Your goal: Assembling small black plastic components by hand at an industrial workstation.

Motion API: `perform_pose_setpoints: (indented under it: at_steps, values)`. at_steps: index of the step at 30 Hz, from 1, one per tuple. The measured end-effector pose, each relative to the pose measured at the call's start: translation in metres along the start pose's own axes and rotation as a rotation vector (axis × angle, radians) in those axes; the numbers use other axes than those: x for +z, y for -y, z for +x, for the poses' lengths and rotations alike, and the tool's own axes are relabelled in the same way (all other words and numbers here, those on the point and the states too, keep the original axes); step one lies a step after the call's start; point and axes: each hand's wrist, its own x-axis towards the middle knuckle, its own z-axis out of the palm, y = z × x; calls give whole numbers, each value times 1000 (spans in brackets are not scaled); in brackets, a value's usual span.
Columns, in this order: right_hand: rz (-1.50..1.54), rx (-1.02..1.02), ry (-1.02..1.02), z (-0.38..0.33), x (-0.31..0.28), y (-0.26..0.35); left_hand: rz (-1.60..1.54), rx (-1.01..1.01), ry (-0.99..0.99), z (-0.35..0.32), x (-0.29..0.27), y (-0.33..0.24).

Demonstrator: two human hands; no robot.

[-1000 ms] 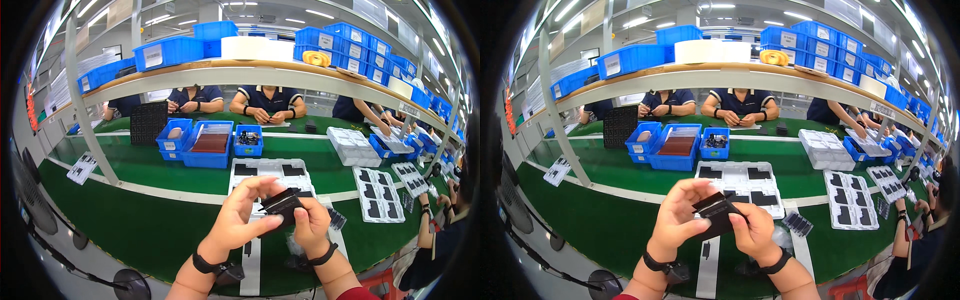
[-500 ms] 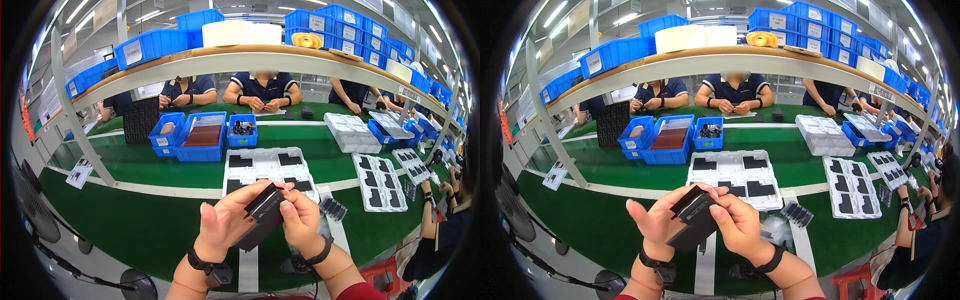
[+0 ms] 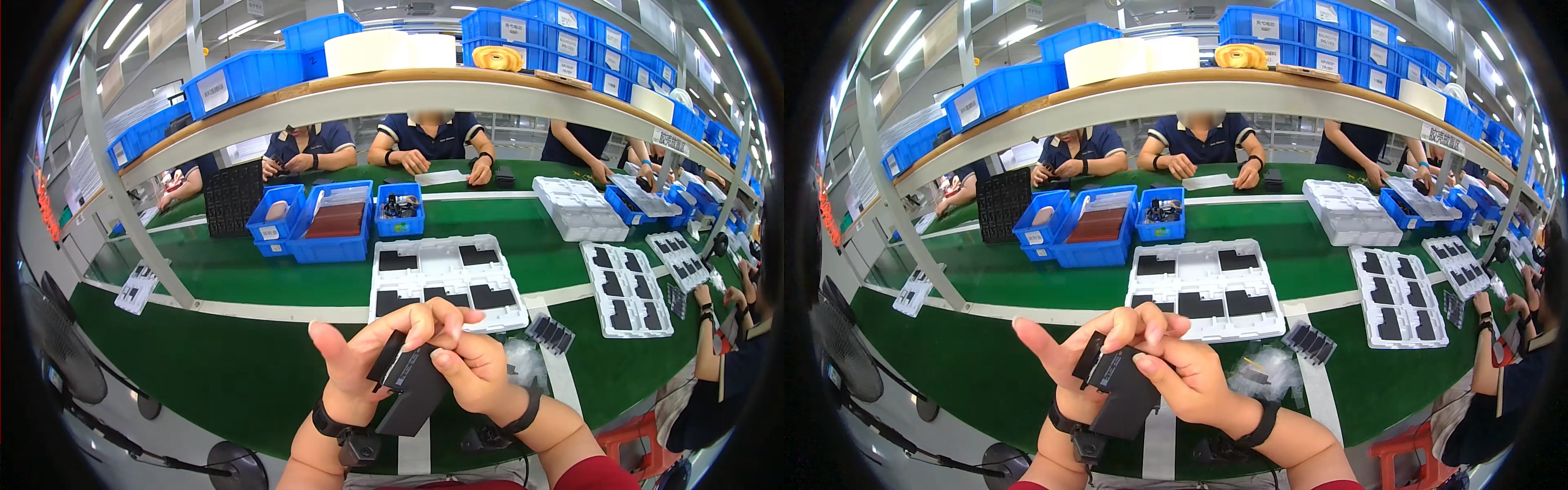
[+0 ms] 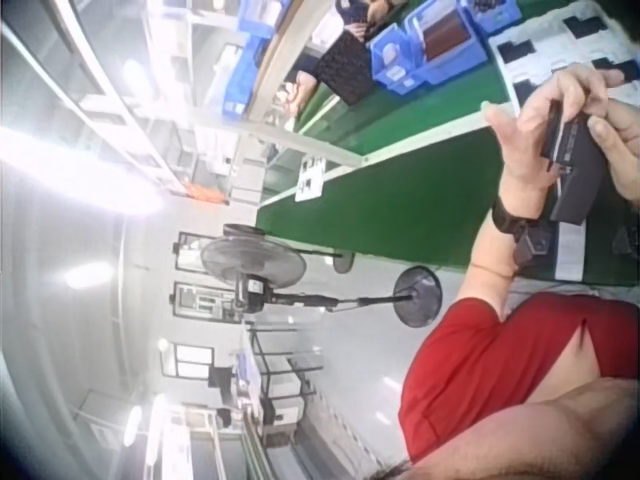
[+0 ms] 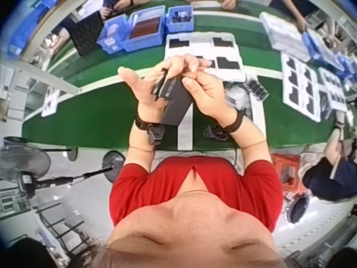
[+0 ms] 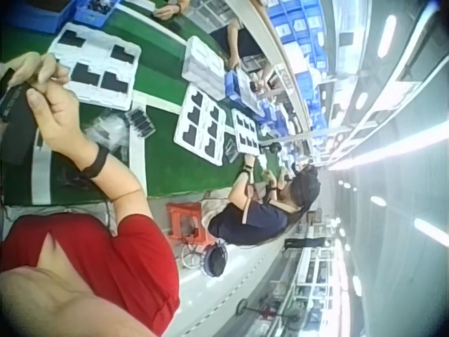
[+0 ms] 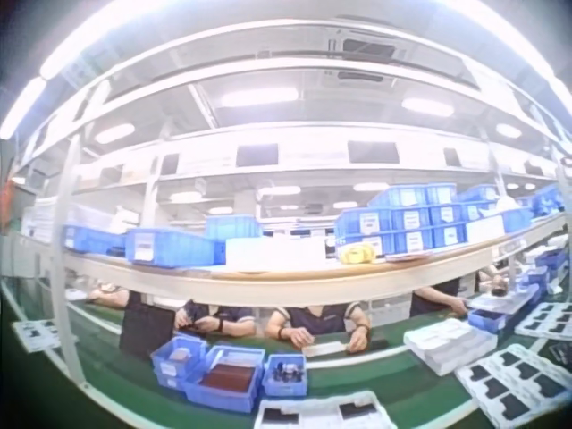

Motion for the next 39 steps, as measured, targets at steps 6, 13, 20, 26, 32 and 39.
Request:
perform_pose_setpoints:
  at_steps: [6, 13, 20, 26, 32, 39]
  values:
    - [236, 97, -134, 1, -7, -1, 439, -176, -118, -3, 24, -11]
    - [361, 135, -118, -2, -11, -7, 530, -296, 87, -2, 9, -14]
    - [508, 184, -140, 7, -9, -5, 743, -174, 114, 2, 19, -15]
    - [-530, -220, -178, 30, -35, 15, 1274, 15, -161, -4, 23, -12]
    - [-633, -491, 110, 24, -41, 45, 1348, -125, -99, 0, 30, -7]
    - [-674, -470, 180, 22, -41, 45, 1235, -189, -83, -2, 26, -4]
